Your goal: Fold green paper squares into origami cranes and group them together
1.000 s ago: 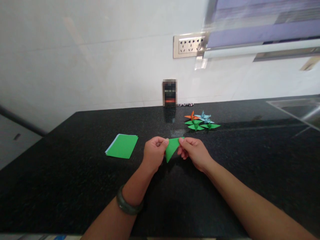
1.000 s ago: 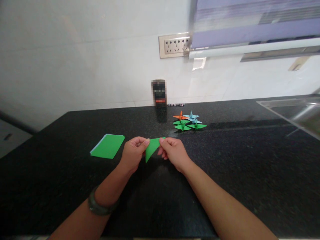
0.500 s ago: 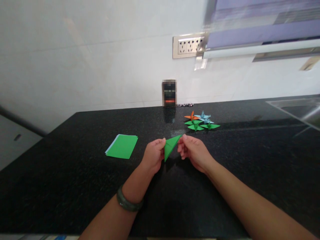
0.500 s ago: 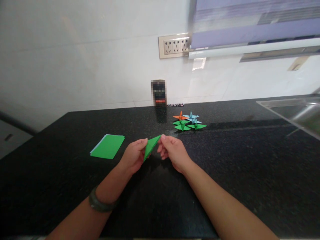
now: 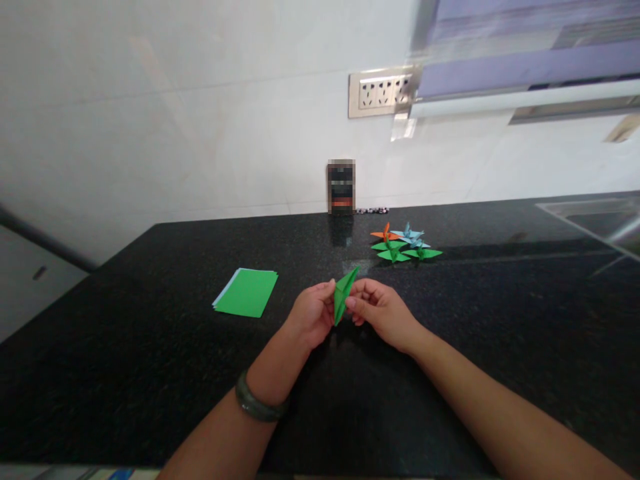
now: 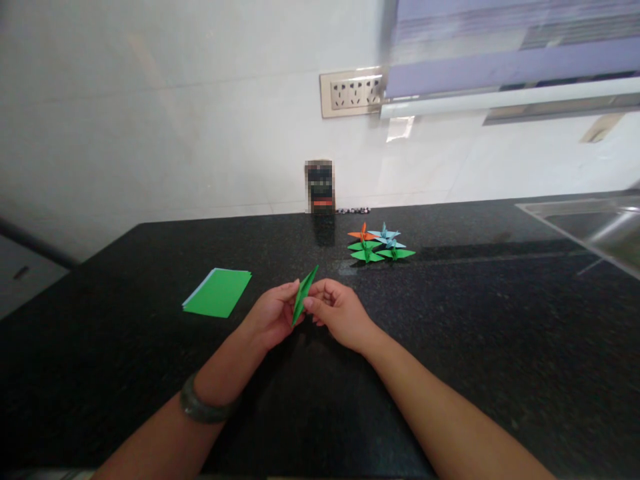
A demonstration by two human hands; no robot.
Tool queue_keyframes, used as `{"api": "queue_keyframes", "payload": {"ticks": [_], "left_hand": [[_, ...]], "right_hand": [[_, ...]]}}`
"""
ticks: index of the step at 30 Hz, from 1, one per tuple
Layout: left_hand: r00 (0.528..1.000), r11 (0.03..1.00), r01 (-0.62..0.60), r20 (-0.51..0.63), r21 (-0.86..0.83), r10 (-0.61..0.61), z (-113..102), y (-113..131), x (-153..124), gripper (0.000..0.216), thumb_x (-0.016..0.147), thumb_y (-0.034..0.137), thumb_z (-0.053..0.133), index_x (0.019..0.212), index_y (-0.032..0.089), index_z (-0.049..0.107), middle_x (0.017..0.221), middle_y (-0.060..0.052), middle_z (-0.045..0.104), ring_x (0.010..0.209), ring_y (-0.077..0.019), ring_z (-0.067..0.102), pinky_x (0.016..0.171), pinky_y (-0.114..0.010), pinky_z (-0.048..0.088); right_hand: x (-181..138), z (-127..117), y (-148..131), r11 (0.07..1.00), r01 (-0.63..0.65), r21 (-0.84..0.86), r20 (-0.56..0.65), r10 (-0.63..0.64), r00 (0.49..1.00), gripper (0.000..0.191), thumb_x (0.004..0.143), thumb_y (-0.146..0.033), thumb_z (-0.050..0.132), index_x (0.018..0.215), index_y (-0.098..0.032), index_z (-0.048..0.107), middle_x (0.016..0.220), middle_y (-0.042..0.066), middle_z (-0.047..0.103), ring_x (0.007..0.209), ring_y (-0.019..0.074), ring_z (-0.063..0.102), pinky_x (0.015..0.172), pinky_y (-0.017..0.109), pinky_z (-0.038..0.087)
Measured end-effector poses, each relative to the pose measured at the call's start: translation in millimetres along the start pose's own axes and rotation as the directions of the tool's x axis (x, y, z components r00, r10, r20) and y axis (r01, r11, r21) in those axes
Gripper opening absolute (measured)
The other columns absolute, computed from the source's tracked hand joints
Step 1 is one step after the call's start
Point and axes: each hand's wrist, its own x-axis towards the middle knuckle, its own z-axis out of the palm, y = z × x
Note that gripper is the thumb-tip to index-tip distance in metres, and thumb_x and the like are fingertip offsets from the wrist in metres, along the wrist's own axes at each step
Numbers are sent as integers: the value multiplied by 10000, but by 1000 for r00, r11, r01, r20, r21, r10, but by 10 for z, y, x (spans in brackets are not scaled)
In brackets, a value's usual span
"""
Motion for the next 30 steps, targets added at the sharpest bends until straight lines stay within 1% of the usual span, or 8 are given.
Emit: {"api": "queue_keyframes", "payload": {"ticks": [3, 9, 14, 17, 20, 22, 24, 30], "left_hand": [[999, 999, -32, 12, 33, 32, -23, -18, 8, 172, 778, 248, 574, 658, 126, 555, 538, -15, 581, 450, -117, 541, 472, -242, 430], [973, 936, -201, -56, 288, 226, 31, -86, -47, 253, 660, 361, 698, 718, 122, 638, 639, -18, 616, 562, -103, 555, 544, -227, 442], [983, 920, -170, -10, 353, 186, 78, -99, -89, 302, 622, 390, 716, 726, 110, 669, 637, -29, 613, 584, -108, 558, 536, -221, 437], [996, 942, -89, 16, 324, 89, 97, -90, -104, 347, 642, 442, 687, 693, 100, 655, 616, -44, 623, 557, -115, 577, 549, -238, 448], [1000, 944, 12, 7, 331, -15, 109, -86, -111, 413, 704, 503, 608, 680, 92, 645, 604, -71, 639, 546, -141, 605, 538, -251, 449], [999, 947, 43, 2, 318, -46, 108, -84, -109, 392, 734, 480, 586, 686, 95, 639, 602, -72, 642, 544, -148, 612, 530, -256, 455], [998, 960, 58, 18, 273, -66, 105, -81, -108, 319, 750, 412, 591, 695, 101, 633, 609, -62, 643, 540, -140, 608, 537, -261, 471], [993, 975, 76, 72, 208, -92, 109, -74, -123, 214, 785, 284, 552, 709, 99, 626, 612, -47, 632, 517, -116, 588, 533, -253, 493]], "right_hand": [[-1, -1, 5, 999, -4, -43, -17, 3, 1000, 178, 716, -322, 610, 756, -168, 530, 576, -47, 524, 491, 72, 488, 473, 205, 418], [28, -23, -12, 990, 3, -140, -210, -33, 977, 160, 625, -215, 600, 774, -181, 553, 641, -27, 573, 538, 100, 511, 488, 222, 424], [34, -76, -13, 944, 26, -330, -274, -122, 954, 133, 607, -219, 629, 727, -175, 589, 645, -1, 611, 571, 131, 535, 537, 251, 430], [18, -110, -1, 876, 117, -467, -237, -252, 938, 57, 643, -172, 578, 697, -187, 590, 637, -4, 602, 583, 136, 536, 549, 250, 421], [-3, -151, -2, 706, 280, -651, -74, -426, 902, 160, 654, -82, 512, 715, -194, 608, 687, 7, 600, 646, 141, 545, 610, 255, 419], [-12, -178, -9, 593, 356, -722, 47, -471, 881, 206, 670, -57, 483, 749, -191, 617, 714, 20, 595, 678, 147, 545, 632, 260, 416], [-14, -198, -12, 528, 374, -763, 96, -479, 872, 220, 683, -52, 470, 778, -189, 613, 728, 27, 588, 694, 151, 541, 637, 261, 414], [-7, -195, 11, 524, 356, -773, 66, -492, 868, 222, 651, -36, 494, 776, -195, 586, 741, 20, 574, 713, 152, 541, 638, 251, 413]]}}
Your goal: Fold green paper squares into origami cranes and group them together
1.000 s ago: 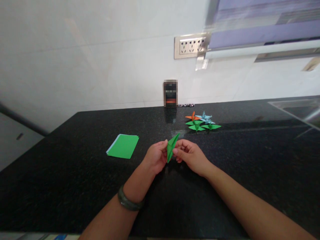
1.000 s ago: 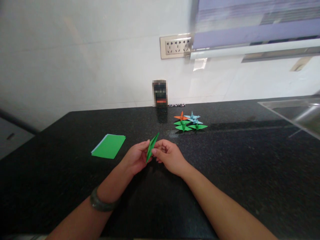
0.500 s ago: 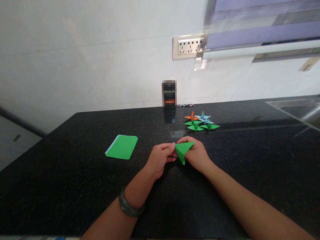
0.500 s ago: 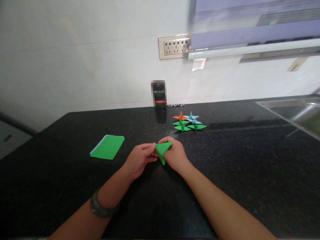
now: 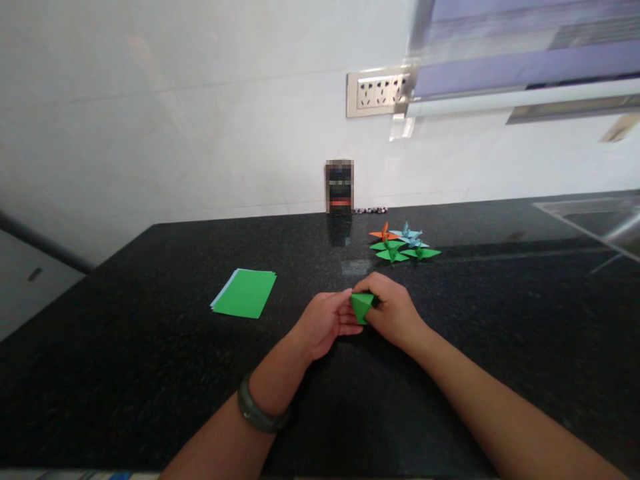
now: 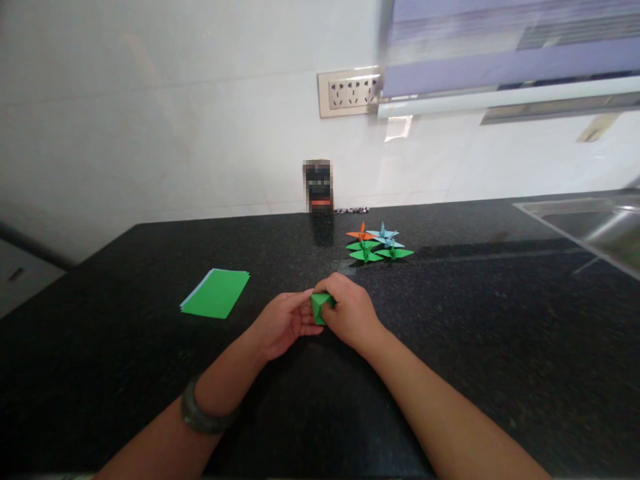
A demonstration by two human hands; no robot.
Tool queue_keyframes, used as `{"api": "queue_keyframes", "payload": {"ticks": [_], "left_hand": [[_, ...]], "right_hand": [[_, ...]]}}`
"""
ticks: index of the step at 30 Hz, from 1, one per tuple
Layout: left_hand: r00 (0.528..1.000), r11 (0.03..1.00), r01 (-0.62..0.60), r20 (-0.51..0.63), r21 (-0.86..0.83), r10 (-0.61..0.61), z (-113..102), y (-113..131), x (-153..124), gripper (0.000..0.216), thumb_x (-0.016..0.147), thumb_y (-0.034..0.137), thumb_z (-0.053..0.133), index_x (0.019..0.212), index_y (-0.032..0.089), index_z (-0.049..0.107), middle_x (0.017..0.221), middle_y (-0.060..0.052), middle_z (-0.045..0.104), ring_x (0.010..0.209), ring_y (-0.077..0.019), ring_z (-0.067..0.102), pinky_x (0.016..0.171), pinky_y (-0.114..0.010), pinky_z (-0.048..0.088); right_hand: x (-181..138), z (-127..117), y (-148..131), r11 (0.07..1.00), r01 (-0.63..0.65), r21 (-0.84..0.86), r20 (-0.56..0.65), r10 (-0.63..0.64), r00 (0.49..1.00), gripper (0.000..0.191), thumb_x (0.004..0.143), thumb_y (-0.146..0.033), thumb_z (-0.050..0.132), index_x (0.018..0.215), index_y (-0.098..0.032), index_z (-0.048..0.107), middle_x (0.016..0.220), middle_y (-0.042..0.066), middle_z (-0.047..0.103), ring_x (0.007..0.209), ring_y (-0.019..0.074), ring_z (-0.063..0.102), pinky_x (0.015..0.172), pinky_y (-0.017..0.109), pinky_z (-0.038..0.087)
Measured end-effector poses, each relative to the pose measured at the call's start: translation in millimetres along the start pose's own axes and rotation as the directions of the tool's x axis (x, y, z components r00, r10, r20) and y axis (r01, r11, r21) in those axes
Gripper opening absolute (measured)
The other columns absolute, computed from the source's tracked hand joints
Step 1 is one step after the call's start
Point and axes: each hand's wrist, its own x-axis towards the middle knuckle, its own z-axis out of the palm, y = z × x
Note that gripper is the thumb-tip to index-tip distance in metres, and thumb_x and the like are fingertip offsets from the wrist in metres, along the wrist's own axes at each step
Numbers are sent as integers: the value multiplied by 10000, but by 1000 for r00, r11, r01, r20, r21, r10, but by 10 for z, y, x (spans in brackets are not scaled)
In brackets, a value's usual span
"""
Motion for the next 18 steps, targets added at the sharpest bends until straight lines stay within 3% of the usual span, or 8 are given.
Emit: {"api": "queue_keyframes", "payload": {"ticks": [6, 10, 12, 15, 18], "left_hand": [[1000, 999, -17, 1, 43, 17, -11, 11, -9, 228, 771, 314, 587, 722, 97, 634, 628, -59, 639, 528, -115, 592, 533, -243, 495], [998, 997, -61, -19, 56, 62, -33, 9, 10, 219, 733, 314, 637, 750, 96, 638, 653, -62, 646, 529, -115, 590, 520, -239, 488], [994, 994, -98, -45, 55, 101, -41, 3, 25, 226, 714, 319, 658, 739, 96, 631, 634, -52, 636, 520, -113, 583, 504, -232, 476], [976, 982, -187, -113, 20, 188, -46, -6, 47, 237, 701, 331, 669, 733, 102, 623, 632, -42, 633, 532, -114, 585, 501, -224, 467], [942, 951, -306, -156, -40, 296, -43, -8, 65, 238, 695, 328, 675, 752, 101, 633, 698, -57, 660, 611, -124, 608, 583, -238, 490]], "right_hand": [[-10, 3, -26, 998, -55, 13, 34, 55, 998, 223, 651, -39, 482, 784, -194, 569, 770, 29, 569, 735, 161, 537, 660, 271, 412], [5, 24, -41, 956, -160, 245, 29, 158, 987, 298, 674, -90, 509, 951, -195, 545, 761, 8, 547, 688, 137, 520, 628, 260, 418], [20, 41, -54, 845, -286, 452, 48, 296, 954, 331, 701, -155, 523, 1029, -200, 515, 734, -11, 528, 617, 115, 502, 560, 237, 424], [39, 53, -92, 604, -440, 665, 119, 497, 860, 281, 764, -345, 501, 997, -190, 530, 686, -13, 510, 554, 111, 497, 455, 220, 434], [43, 56, -141, 540, -528, 656, 187, 561, 806, 339, 746, -489, 519, 849, -171, 573, 602, -14, 499, 509, 114, 488, 386, 211, 428]]}}
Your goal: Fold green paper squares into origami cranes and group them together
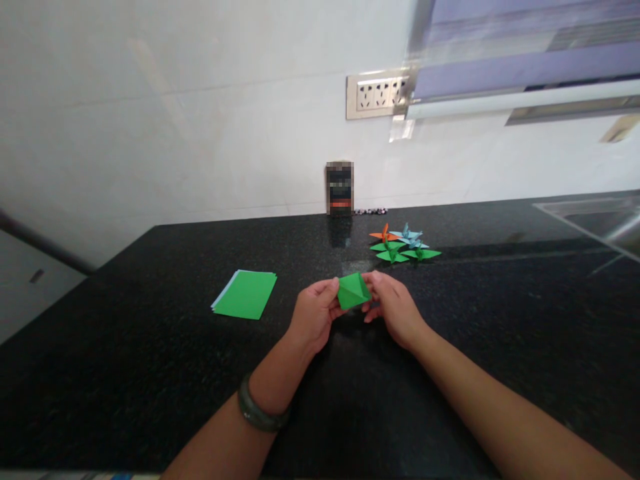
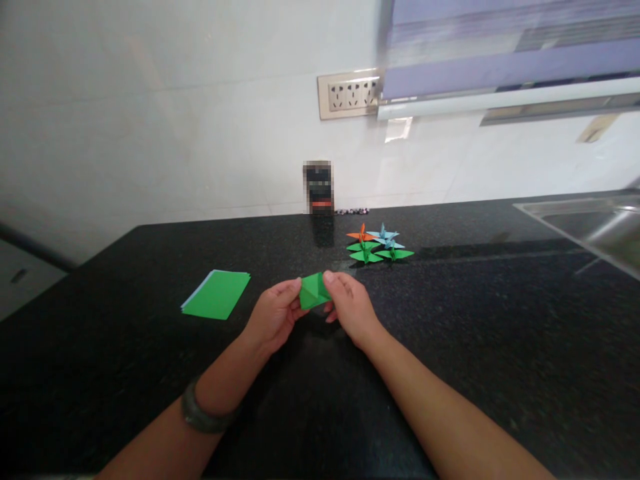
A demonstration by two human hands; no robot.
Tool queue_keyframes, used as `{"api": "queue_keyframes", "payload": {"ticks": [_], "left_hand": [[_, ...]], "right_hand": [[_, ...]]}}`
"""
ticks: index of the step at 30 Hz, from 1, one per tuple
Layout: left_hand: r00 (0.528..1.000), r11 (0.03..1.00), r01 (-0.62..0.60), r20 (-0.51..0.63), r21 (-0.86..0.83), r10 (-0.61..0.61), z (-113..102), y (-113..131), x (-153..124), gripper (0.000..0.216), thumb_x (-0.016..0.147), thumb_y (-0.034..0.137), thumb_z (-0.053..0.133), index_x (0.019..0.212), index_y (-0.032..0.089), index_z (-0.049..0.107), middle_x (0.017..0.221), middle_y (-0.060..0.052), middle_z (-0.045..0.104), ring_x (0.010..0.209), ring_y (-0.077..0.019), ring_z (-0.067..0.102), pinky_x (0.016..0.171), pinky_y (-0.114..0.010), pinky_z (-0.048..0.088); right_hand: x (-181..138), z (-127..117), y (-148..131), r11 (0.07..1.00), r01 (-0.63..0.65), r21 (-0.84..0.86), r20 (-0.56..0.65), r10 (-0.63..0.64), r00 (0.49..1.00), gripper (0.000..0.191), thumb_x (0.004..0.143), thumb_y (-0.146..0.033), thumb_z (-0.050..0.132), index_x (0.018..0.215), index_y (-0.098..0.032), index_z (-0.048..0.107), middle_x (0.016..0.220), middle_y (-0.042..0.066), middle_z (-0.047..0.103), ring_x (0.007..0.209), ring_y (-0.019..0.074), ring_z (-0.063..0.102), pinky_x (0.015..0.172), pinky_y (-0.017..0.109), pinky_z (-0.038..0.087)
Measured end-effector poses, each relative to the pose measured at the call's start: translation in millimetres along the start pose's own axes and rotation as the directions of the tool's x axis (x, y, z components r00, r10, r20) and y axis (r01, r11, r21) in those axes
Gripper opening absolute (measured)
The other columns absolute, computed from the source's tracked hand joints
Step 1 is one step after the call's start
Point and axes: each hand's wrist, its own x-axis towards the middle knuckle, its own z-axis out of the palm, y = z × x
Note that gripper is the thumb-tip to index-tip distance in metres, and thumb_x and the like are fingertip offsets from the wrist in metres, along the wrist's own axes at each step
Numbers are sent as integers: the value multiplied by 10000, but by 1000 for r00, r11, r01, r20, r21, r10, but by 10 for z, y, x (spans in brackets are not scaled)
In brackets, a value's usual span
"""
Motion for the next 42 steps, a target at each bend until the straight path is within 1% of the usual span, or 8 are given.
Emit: {"api": "queue_keyframes", "payload": {"ticks": [4, 8, 11, 16, 19, 25, 34, 42], "left_hand": [[997, 996, -75, -1, -38, 75, 6, -8, 6, 250, 654, 317, 710, 765, 99, 653, 708, -50, 663, 630, -119, 600, 641, -256, 492], [999, 995, -19, -24, 95, 21, 4, -24, -15, 255, 615, 325, 735, 713, 104, 653, 640, -44, 651, 589, -116, 595, 592, -243, 482], [998, 970, 55, 24, 237, -62, 4, -31, -40, 247, 582, 307, 756, 681, 111, 643, 616, -43, 648, 546, -109, 594, 510, -202, 451], [976, 953, 92, 164, 287, -144, 9, -26, -61, 296, 619, 387, 721, 683, 105, 656, 643, -61, 662, 439, -84, 555, 404, -179, 394], [987, 972, 40, 144, 230, -74, 19, -21, -60, 297, 588, 378, 747, 652, 103, 656, 606, -51, 653, 467, -94, 576, 435, -182, 425], [997, 977, -19, 77, 214, 3, 43, -22, -65, 259, 569, 326, 770, 654, 110, 655, 576, -49, 658, 506, -122, 604, 479, -210, 462], [997, 953, -74, 50, 295, 62, 49, -24, -76, 242, 610, 334, 735, 685, 116, 662, 606, -40, 664, 536, -121, 602, 523, -226, 462], [941, 845, -307, 8, 437, 338, 7, -38, -58, 243, 642, 347, 706, 611, 141, 581, 523, 35, 550, 491, -75, 466, 481, -196, 358]], "right_hand": [[-9, 20, -8, 992, -13, -126, -6, 12, 1000, 271, 623, -399, 685, 695, -166, 568, 542, -29, 508, 464, 93, 454, 362, 196, 405], [40, -43, 9, 990, 68, -121, -91, -80, 993, 230, 696, -390, 620, 755, -169, 595, 605, -6, 567, 492, 110, 490, 409, 225, 423], [69, -118, 4, 944, 192, -268, -126, -232, 965, 196, 729, -350, 601, 824, -181, 630, 710, 26, 622, 595, 143, 544, 517, 265, 452], [46, -136, -29, 851, 386, -357, 38, -400, 916, 179, 732, -281, 616, 896, -219, 656, 815, 35, 634, 768, 175, 577, 691, 306, 458], [28, -87, -30, 937, 268, -222, -33, -282, 959, 347, 657, -327, 693, 967, -201, 601, 782, 29, 632, 701, 169, 572, 630, 293, 457], [-4, -27, -63, 989, 132, -74, 32, -130, 991, 263, 668, -417, 670, 653, -178, 559, 595, -20, 549, 499, 100, 444, 464, 237, 371], [-10, -52, -63, 946, 256, -201, 30, -255, 966, 297, 786, -404, 536, 603, -171, 537, 541, -23, 481, 494, 94, 409, 461, 221, 336], [9, -80, -42, 820, 400, -410, 108, -392, 914, 266, 797, -314, 513, 579, -168, 553, 535, -18, 459, 524, 108, 444, 509, 229, 345]]}}
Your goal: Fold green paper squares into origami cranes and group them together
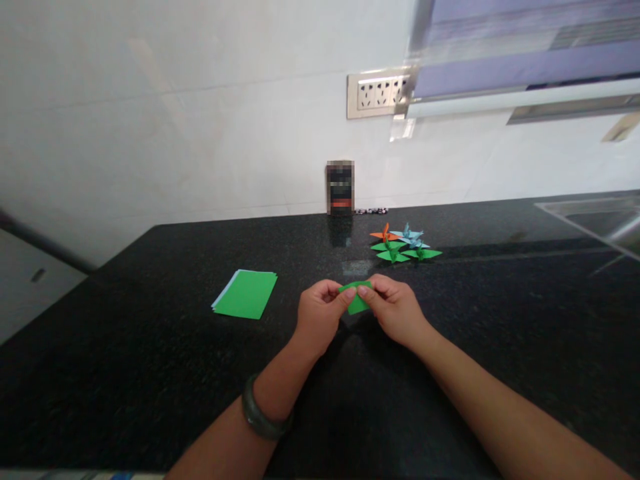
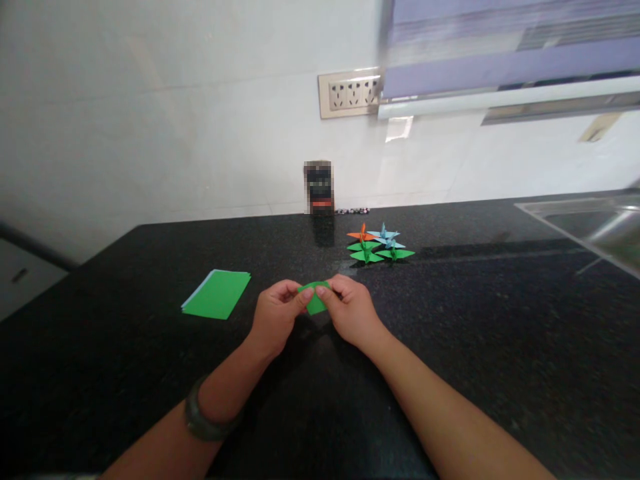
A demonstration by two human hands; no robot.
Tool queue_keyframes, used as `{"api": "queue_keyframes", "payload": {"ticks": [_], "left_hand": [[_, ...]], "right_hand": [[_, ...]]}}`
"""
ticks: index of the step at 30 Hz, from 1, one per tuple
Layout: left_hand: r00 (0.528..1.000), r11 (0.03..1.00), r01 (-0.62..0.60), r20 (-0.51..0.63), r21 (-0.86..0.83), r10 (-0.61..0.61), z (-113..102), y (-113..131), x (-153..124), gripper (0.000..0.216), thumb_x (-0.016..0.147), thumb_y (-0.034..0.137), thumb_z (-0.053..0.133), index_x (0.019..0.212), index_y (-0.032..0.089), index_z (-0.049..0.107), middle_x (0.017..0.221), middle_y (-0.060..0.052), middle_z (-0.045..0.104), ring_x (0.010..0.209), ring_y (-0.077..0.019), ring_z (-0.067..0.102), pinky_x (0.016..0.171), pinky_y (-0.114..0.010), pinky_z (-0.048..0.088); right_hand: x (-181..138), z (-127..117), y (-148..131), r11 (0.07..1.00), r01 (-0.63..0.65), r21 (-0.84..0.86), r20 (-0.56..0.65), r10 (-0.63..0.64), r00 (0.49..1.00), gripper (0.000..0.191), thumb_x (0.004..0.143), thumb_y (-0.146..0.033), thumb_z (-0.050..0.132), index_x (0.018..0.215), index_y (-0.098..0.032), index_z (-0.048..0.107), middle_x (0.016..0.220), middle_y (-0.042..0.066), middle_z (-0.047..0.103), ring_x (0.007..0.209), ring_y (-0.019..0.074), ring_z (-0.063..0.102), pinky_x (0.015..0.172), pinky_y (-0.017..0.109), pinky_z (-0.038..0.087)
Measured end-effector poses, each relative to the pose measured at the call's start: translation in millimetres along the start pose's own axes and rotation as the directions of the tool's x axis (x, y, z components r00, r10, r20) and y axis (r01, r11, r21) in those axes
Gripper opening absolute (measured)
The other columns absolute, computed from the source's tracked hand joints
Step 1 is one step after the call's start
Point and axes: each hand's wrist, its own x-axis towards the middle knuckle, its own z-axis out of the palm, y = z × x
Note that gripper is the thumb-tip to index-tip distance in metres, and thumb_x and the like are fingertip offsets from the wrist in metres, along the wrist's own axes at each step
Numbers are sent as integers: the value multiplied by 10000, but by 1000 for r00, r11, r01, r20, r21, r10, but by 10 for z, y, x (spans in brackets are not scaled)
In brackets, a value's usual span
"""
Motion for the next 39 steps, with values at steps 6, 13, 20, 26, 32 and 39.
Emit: {"api": "queue_keyframes", "payload": {"ticks": [6, 13, 20, 26, 32, 39], "left_hand": [[1000, 998, 6, -23, 60, -5, -11, 6, 19, 453, 770, 532, 497, 519, 155, 507, 470, 24, 473, 464, -90, 438, 468, -217, 350], [960, 979, 69, 254, 193, -118, -13, 12, 16, 357, 735, 469, 563, 585, 145, 562, 481, -2, 546, 446, -112, 505, 457, -224, 384], [942, 991, 134, 306, 29, -137, 20, 39, -14, 195, 651, 314, 670, 684, 142, 585, 591, 6, 598, 507, -92, 534, 523, -217, 442], [982, 992, 123, 138, 25, -125, 3, 62, 16, 251, 703, 351, 625, 588, 133, 579, 522, 5, 579, 464, -86, 519, 473, -203, 417], [995, 996, 91, 53, -12, -90, 20, 51, 15, 238, 690, 345, 639, 589, 135, 590, 527, 3, 596, 475, -94, 539, 482, -210, 434], [994, 996, 80, 67, 43, -82, 11, 17, 22, 226, 703, 337, 635, 611, 134, 595, 533, -1, 605, 498, -100, 559, 507, -213, 451]], "right_hand": [[-1, -3, -16, 1000, 13, -7, -9, -13, 1000, 263, 789, -302, 526, 567, -166, 556, 559, -12, 476, 542, 108, 460, 529, 227, 363], [17, -27, -46, 995, -78, 69, -57, 82, 995, 304, 779, -349, 532, 534, -170, 521, 499, -35, 412, 472, 90, 387, 462, 216, 308], [51, -58, 28, 987, -128, 99, -126, 140, 982, 284, 769, -374, 534, 580, -162, 545, 522, -32, 444, 499, 98, 395, 484, 226, 322], [20, 9, -12, 966, -131, 225, 16, 131, 991, 184, 705, -349, 613, 679, -170, 580, 609, -16, 557, 556, 113, 485, 542, 234, 390], [-8, 35, -12, 960, -221, 172, 40, 217, 975, 313, 768, -427, 535, 598, -165, 555, 491, -26, 505, 422, 87, 417, 433, 218, 327], [54, -46, 0, 940, -189, 282, -132, 233, 963, 303, 708, -466, 608, 676, -168, 568, 519, -41, 499, 438, 84, 409, 432, 217, 318]]}}
